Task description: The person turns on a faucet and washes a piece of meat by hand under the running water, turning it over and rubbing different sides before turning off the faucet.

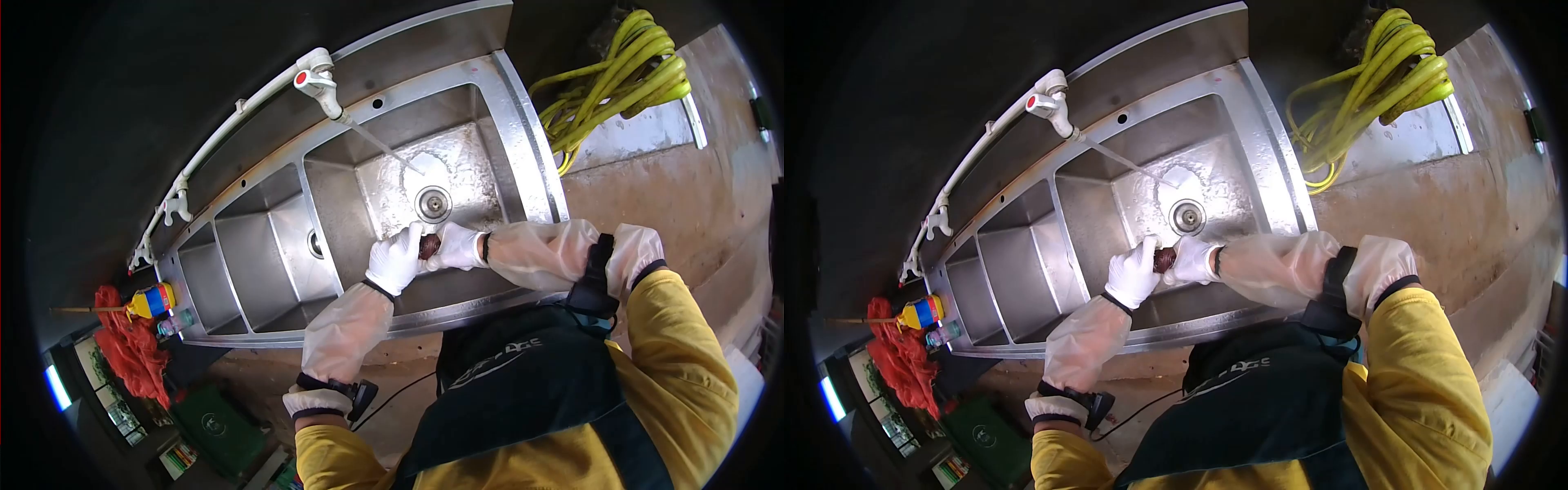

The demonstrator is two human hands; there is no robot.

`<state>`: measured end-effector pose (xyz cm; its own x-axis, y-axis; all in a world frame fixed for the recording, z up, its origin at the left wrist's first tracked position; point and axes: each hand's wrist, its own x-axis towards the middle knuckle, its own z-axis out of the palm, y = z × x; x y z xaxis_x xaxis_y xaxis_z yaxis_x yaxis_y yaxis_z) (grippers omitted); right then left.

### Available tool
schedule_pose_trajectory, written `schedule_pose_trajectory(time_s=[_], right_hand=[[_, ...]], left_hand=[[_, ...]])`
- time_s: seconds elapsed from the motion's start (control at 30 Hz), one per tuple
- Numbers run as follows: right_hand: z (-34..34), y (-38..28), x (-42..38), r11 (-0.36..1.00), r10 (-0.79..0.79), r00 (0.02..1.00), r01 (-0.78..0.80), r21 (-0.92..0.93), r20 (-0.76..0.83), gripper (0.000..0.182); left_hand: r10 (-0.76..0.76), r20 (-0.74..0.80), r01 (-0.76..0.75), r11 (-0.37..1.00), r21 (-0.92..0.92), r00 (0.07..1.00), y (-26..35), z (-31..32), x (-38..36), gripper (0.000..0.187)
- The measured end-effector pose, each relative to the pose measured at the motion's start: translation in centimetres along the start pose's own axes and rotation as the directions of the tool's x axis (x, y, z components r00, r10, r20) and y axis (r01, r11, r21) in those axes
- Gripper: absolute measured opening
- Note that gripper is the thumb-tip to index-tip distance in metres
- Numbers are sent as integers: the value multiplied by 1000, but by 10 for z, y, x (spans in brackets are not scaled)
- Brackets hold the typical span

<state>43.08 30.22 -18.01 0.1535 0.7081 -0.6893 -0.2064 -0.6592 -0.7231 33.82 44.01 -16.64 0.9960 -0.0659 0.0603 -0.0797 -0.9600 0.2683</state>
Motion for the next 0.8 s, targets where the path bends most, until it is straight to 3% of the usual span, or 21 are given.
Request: schedule_pose_trajectory(time_s=[0.03,0.13,0.23,0.43,0.53,0.67,0.7,0.77,0.8], right_hand=[[0,-7,-6,992,81,996,-83,93,34,8],[7,-5,-10,944,53,996,-75,322,76,7],[7,-13,-18,919,50,994,-85,384,99,8],[12,-16,-23,914,17,998,-42,404,64,10],[16,-14,-16,947,38,999,-38,318,5,11],[10,-15,-18,934,49,994,-82,347,102,23],[9,-15,-19,933,53,989,-98,348,137,27],[5,-17,-19,932,59,976,-129,339,209,34],[1,-22,-23,963,11,986,-55,264,169,29]], left_hand=[[16,-17,-16,1000,2,1000,0,-4,1,32],[48,-67,-47,999,12,997,-1,-9,0,28],[67,-118,-65,998,21,991,-2,-11,-2,26],[58,-170,-57,998,13,984,1,-16,-4,27],[-8,-213,5,1000,-13,977,5,-14,-9,28],[-177,-200,175,984,-27,964,0,-9,-24,50],[-321,-174,313,947,-71,931,-1,-11,-28,58],[-588,-114,571,807,-151,801,-4,-22,-33,74],[-731,-82,685,668,-291,678,-5,-33,-37,79]])
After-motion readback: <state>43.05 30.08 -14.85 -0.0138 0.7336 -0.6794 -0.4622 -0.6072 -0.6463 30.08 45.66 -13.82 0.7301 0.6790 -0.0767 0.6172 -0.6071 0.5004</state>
